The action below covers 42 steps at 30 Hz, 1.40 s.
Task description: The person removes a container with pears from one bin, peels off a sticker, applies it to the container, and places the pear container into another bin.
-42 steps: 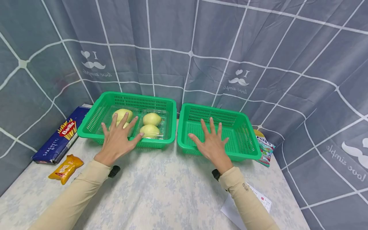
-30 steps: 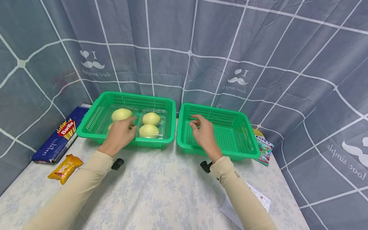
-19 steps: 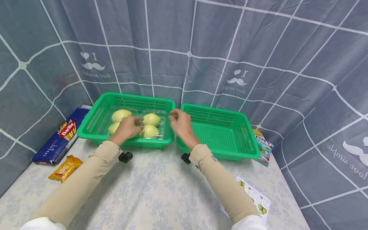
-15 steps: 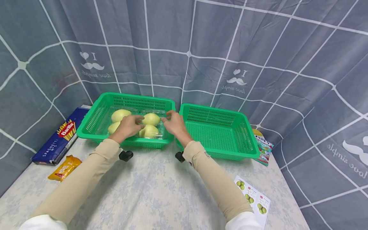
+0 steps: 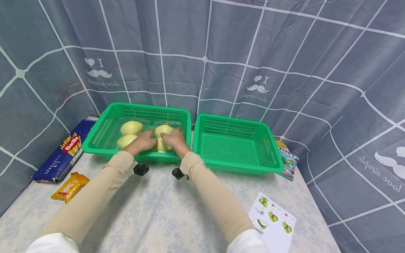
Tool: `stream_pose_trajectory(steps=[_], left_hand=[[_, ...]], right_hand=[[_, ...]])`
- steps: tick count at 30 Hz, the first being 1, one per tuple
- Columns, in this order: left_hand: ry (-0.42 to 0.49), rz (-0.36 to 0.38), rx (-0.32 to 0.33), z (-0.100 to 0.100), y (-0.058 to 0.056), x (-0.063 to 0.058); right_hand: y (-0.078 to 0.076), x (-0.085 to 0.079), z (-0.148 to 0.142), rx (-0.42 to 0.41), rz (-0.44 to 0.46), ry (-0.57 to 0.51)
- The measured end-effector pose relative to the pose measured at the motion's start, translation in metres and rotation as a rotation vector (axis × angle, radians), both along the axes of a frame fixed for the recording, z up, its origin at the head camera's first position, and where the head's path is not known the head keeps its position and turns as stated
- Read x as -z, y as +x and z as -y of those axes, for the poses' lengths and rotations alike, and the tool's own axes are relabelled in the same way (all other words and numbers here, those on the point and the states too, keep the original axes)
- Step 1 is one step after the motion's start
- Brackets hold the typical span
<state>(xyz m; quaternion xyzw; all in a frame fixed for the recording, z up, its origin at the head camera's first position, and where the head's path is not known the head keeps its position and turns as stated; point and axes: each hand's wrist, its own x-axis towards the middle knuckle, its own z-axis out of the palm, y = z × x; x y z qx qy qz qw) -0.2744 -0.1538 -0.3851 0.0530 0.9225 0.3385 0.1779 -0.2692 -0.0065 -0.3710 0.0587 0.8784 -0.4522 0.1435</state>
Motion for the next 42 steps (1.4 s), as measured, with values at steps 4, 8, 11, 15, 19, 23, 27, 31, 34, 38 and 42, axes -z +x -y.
stream_pose_trajectory(steps=[4, 8, 11, 15, 19, 23, 27, 31, 34, 38, 42], left_hand=[[0.024, 0.027, -0.015, 0.001, -0.003, 0.001], [0.036, -0.011, -0.051, 0.002, -0.004, 0.001], [0.033, -0.059, -0.085, 0.003, -0.003, 0.001], [-0.010, -0.133, -0.123, 0.004, -0.002, 0.002], [-0.048, -0.173, -0.161, 0.004, -0.003, 0.003], [-0.068, -0.190, -0.179, 0.007, -0.003, 0.006], [-0.068, -0.218, -0.188, 0.011, -0.005, 0.008], [-0.065, -0.219, -0.200, 0.015, -0.005, 0.008], [-0.074, -0.204, -0.225, 0.017, -0.005, 0.008], [-0.051, -0.188, -0.249, 0.017, -0.004, 0.008], [0.006, -0.203, -0.266, 0.018, -0.005, 0.007]], right_hand=[[0.000, 0.001, 0.001, 0.028, -0.016, -0.002], [-0.002, 0.002, 0.000, 0.041, -0.047, 0.022], [-0.003, 0.003, -0.001, 0.045, -0.066, 0.030], [-0.003, 0.002, -0.001, 0.041, -0.076, 0.004], [-0.001, 0.002, -0.002, 0.008, -0.068, 0.023], [-0.009, 0.009, -0.003, -0.034, -0.051, 0.118], [-0.014, 0.013, -0.002, -0.030, -0.027, 0.148], [-0.012, 0.011, -0.002, -0.031, 0.022, 0.109], [-0.010, 0.013, -0.002, -0.049, 0.044, 0.059], [-0.006, 0.011, -0.004, -0.062, 0.037, 0.022], [-0.004, 0.008, -0.008, -0.059, 0.032, -0.007]])
